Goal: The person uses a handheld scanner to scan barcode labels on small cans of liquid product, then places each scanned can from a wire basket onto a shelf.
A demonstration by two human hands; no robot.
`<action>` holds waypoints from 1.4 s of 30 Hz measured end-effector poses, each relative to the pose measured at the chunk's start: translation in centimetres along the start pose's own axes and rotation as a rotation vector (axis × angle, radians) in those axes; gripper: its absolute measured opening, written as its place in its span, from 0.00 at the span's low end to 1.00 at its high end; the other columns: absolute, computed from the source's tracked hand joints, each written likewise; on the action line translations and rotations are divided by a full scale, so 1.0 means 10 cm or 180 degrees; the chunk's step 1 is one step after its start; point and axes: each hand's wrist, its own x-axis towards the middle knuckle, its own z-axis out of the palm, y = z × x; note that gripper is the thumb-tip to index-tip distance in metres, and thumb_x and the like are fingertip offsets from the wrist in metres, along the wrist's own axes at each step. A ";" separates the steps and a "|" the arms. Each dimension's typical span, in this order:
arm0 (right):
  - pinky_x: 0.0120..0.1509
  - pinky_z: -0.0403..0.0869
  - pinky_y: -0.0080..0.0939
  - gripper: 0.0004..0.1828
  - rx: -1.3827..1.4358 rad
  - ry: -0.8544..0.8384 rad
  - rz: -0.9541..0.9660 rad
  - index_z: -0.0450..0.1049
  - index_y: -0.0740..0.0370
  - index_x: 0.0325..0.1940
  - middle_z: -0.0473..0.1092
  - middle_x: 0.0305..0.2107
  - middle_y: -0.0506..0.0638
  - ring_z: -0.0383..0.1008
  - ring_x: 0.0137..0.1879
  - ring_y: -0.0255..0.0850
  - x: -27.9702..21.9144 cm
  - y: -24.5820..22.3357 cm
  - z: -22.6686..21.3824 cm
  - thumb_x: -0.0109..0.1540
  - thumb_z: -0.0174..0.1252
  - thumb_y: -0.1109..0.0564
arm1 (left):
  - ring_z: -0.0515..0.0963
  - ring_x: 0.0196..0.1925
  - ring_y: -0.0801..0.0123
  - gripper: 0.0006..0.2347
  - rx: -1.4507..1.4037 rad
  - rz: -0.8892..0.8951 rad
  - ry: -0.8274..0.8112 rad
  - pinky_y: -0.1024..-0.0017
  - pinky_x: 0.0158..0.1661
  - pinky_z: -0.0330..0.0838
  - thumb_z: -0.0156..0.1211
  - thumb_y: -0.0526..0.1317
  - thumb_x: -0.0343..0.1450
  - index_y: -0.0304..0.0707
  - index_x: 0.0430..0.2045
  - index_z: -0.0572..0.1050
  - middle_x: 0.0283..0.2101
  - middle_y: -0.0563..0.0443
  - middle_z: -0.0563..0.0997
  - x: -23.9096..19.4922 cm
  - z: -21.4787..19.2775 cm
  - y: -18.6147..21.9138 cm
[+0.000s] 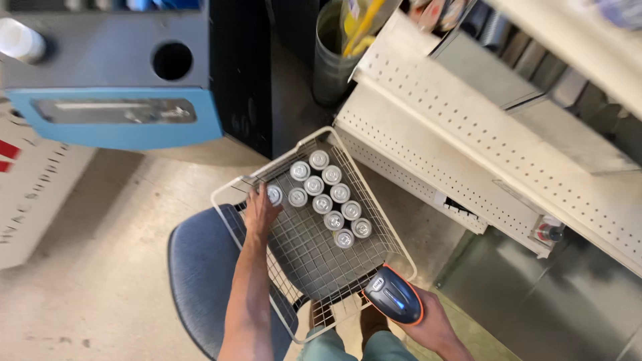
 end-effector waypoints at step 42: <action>0.59 0.80 0.61 0.26 -0.1719 0.0808 -0.1230 0.84 0.39 0.49 0.86 0.37 0.42 0.86 0.50 0.54 -1.32 -2.04 -2.92 0.45 0.76 0.48 | 0.84 0.55 0.47 0.35 -0.4607 0.3087 -0.1327 0.44 0.59 0.82 0.52 0.55 0.77 0.37 0.80 0.59 0.57 0.26 0.82 -3.29 -2.11 4.52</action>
